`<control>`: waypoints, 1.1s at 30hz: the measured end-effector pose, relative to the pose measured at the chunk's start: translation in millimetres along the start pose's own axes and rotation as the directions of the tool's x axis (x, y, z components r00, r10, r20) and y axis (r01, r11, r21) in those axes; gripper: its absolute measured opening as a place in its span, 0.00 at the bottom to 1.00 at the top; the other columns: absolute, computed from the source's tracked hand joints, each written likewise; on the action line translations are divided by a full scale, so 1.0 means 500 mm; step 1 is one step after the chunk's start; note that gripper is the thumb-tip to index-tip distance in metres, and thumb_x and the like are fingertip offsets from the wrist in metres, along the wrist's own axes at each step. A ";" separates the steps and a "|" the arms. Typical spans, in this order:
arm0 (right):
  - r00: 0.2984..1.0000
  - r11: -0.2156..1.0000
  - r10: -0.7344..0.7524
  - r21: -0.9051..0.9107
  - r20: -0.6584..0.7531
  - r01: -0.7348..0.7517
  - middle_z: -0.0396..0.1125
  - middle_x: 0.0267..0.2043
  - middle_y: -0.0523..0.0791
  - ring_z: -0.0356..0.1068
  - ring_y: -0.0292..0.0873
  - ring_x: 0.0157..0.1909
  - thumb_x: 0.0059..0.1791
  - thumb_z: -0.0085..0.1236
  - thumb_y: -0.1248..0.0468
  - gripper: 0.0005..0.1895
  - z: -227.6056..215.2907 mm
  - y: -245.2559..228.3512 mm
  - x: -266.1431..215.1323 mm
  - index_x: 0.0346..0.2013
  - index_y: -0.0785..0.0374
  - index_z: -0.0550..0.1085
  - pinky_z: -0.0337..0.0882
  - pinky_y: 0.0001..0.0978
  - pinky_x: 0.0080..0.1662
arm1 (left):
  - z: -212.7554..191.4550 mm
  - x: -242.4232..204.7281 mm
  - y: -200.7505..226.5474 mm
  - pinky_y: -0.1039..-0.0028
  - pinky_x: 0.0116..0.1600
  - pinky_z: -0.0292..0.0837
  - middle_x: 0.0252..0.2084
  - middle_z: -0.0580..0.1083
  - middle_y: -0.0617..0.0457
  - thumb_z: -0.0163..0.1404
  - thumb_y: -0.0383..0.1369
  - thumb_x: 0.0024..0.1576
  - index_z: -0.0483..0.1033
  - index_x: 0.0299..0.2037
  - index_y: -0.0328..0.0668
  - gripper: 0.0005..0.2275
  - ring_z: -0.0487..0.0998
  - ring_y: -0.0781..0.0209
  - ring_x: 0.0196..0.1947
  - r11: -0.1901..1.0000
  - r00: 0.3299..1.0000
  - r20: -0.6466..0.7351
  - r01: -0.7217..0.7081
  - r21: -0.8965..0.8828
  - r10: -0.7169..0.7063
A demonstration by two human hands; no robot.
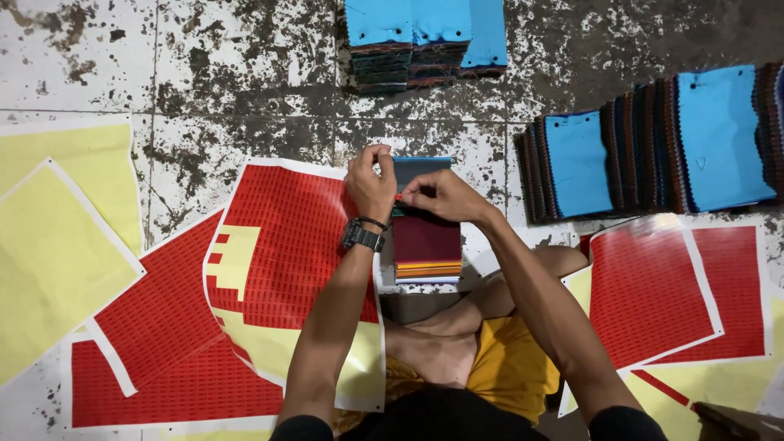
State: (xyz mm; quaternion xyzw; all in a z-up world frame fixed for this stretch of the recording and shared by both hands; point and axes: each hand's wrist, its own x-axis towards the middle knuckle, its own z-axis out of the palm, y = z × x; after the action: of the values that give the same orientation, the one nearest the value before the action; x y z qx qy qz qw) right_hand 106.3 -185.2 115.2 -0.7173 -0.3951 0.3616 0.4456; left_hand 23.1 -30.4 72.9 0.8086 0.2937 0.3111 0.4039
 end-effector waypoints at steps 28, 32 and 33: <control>0.908 0.747 0.356 -0.515 -0.223 -0.420 0.77 0.41 0.52 0.77 0.59 0.49 0.47 0.57 0.57 0.12 0.043 0.170 0.136 0.42 0.54 0.82 0.78 0.51 0.49 | 0.040 -0.030 -0.180 0.66 0.34 0.72 0.42 0.69 0.60 0.47 0.31 0.58 0.79 0.47 0.68 0.13 0.73 0.54 0.40 0.669 0.779 0.354 -0.626 0.400 0.517; 0.852 0.669 0.410 -0.528 -0.326 -0.524 0.76 0.40 0.55 0.77 0.63 0.45 0.42 0.66 0.53 0.16 0.033 0.170 0.137 0.40 0.56 0.82 0.78 0.55 0.45 | 0.032 -0.030 -0.155 0.64 0.35 0.71 0.38 0.68 0.61 0.45 0.32 0.59 0.78 0.46 0.71 0.13 0.72 0.55 0.40 0.650 0.794 0.402 -0.606 0.459 0.456; 0.842 0.625 0.401 -0.565 -0.360 -0.539 0.74 0.41 0.60 0.76 0.67 0.45 0.42 0.69 0.54 0.20 0.022 0.162 0.131 0.42 0.63 0.82 0.78 0.59 0.44 | 0.034 -0.033 -0.153 0.63 0.37 0.70 0.38 0.67 0.60 0.44 0.32 0.60 0.77 0.46 0.71 0.13 0.71 0.54 0.40 0.647 0.792 0.410 -0.608 0.460 0.452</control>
State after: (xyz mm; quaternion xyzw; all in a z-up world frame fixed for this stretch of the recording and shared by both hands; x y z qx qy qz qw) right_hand 144.2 -146.7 25.5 -0.9359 -0.2459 0.2330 0.0967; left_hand 8.3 -12.2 -3.6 0.9741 0.0658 0.2056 0.0675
